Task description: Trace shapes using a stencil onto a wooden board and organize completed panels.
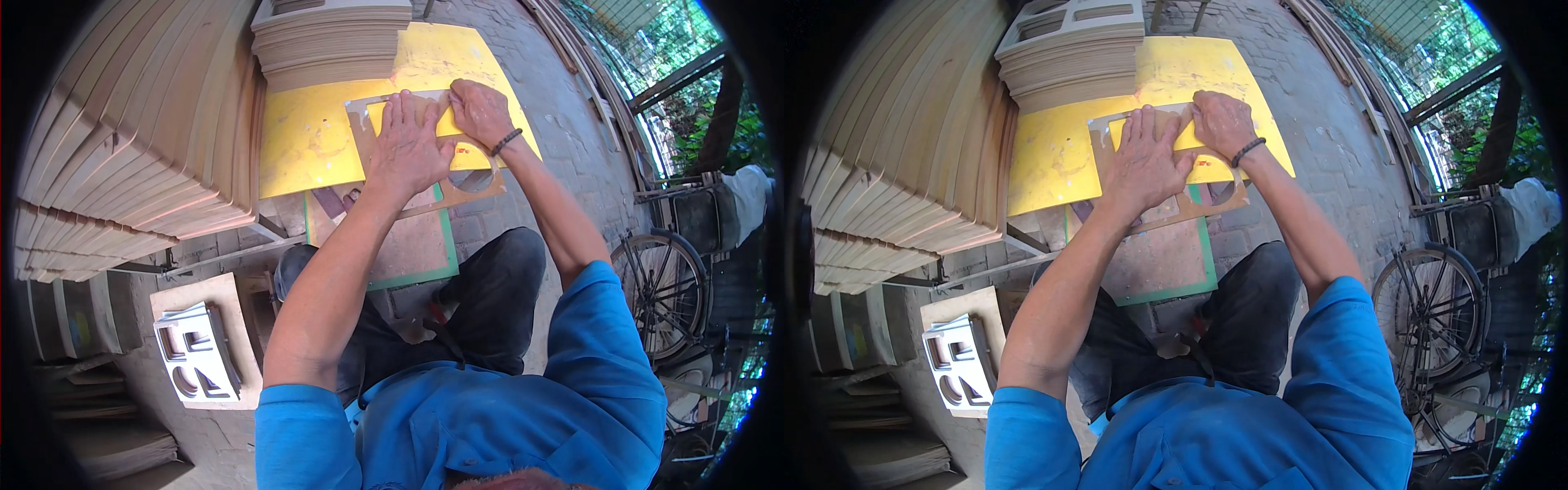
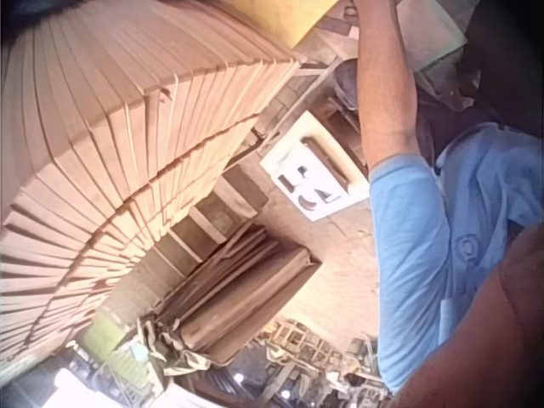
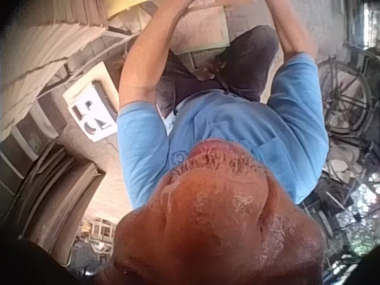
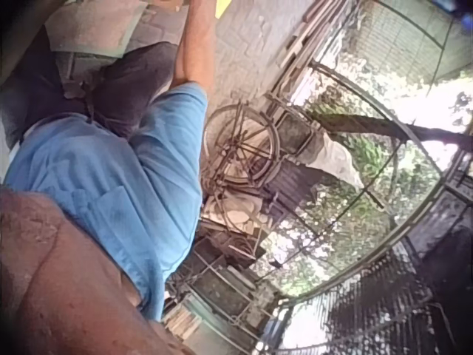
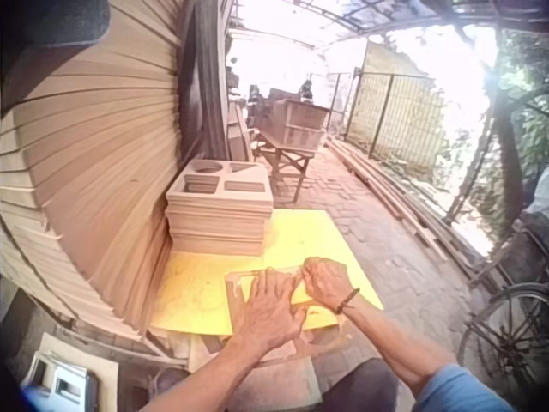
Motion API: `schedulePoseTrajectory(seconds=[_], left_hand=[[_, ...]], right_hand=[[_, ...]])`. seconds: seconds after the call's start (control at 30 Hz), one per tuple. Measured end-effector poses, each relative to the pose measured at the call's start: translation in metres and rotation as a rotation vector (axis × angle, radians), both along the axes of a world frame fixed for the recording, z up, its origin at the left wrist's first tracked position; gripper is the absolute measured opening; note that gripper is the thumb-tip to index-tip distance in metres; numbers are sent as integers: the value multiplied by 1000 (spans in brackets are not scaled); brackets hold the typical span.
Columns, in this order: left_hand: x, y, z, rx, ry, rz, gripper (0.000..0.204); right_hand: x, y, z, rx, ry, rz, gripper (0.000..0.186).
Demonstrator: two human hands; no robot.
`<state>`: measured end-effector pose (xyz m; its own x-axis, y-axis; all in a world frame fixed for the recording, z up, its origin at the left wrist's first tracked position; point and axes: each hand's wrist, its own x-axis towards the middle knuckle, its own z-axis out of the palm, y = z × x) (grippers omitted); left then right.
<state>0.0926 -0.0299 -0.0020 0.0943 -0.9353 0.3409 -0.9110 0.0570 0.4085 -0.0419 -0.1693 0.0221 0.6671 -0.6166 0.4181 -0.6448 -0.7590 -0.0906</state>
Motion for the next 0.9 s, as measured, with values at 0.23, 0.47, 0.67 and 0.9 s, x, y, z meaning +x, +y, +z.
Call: schedulePoseTrajectory(seconds=[0.23,0.47,0.67,0.9], left_hand=[[0,-1,-1,19,-3,7,71],[8,3,-4,-6,-30,46,76],[1,-3,0,-7,-11,31,80],[2,-3,-3,10,-54,37,82]], right_hand=[[5,-4,5,22,35,-8,14],[12,18,8,121,48,130,18],[12,-43,23,43,-16,-325,24],[-9,-14,3,42,-90,62,17]])
